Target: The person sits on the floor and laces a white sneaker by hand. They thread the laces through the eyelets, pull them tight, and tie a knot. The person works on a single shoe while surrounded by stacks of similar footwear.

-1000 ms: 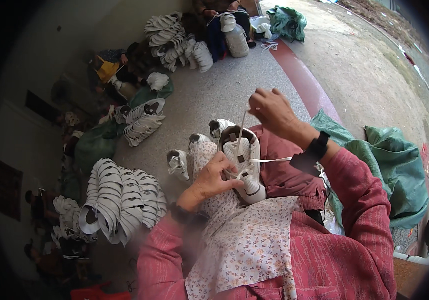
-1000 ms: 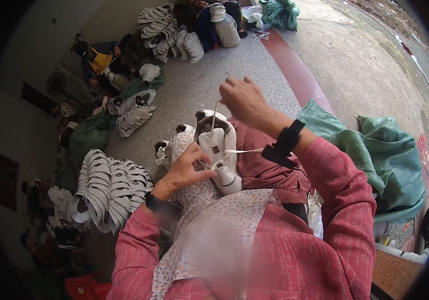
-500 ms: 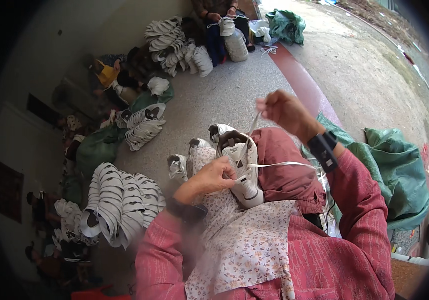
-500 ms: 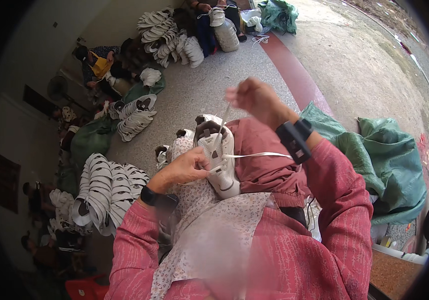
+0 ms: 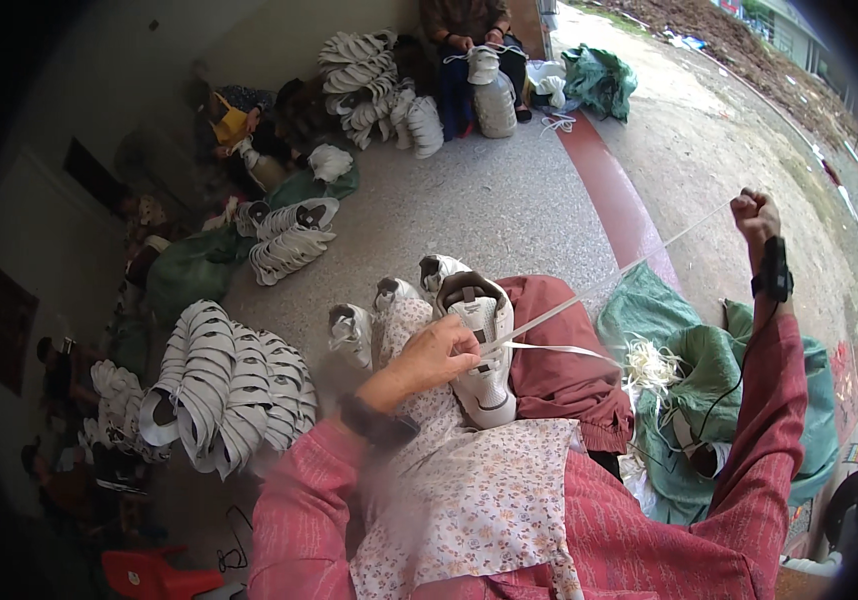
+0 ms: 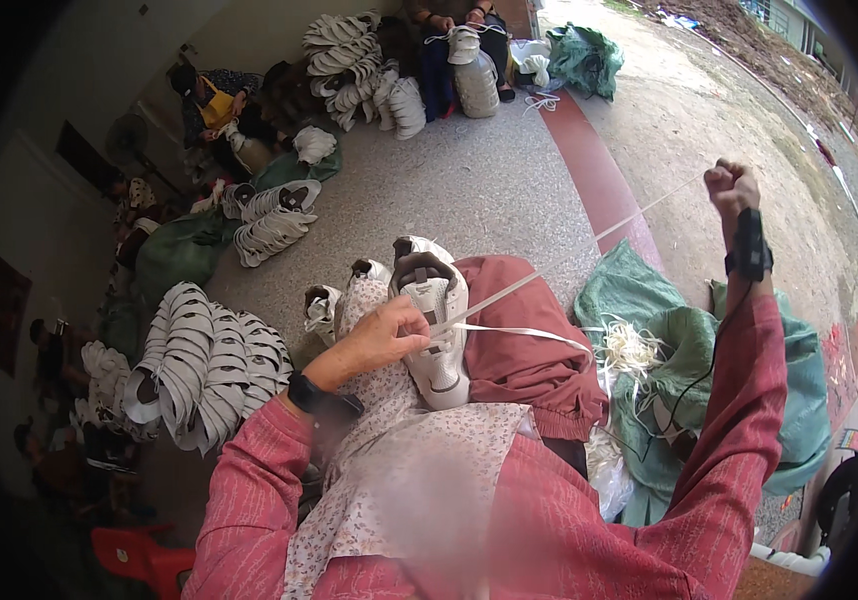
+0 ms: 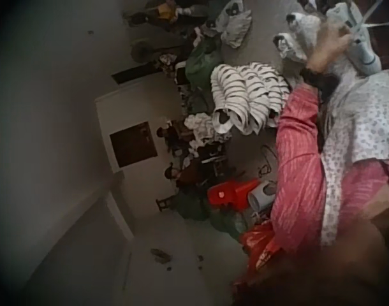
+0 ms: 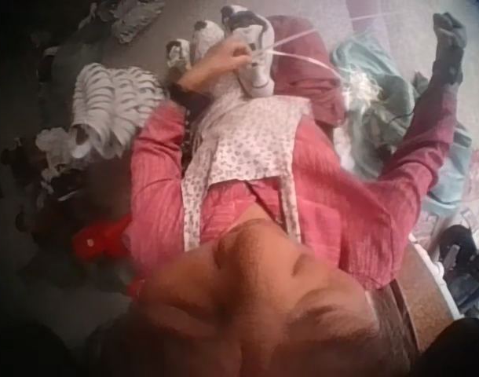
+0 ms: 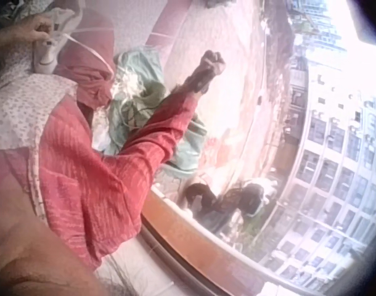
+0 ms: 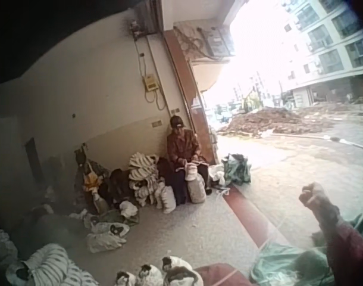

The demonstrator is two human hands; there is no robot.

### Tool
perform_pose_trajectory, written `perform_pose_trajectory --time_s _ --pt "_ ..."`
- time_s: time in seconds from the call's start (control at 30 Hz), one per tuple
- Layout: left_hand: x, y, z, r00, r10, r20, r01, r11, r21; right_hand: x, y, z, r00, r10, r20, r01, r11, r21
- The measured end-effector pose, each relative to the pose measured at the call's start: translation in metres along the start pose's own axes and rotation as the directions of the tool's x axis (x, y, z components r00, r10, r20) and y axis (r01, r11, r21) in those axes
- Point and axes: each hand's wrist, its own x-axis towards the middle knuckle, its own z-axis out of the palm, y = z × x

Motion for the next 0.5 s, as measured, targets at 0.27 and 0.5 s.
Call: perform_pose_trajectory --time_s 0.27,0.5 --pt "-0.004 0.017 0.053 0.723 0.687 -0.067 -0.548 0.630 0.551 -0.092 0.062 0.014 0.881 0.149 0.448 0.015 0.939 -0.343" --pt "0.029 0.036 0.101 0.898 0.437 0.048 -0.251 0.421 0.872 -0.095 0.022 0.026 0.761 0.155 0.630 0.109 0.927 -0.360"
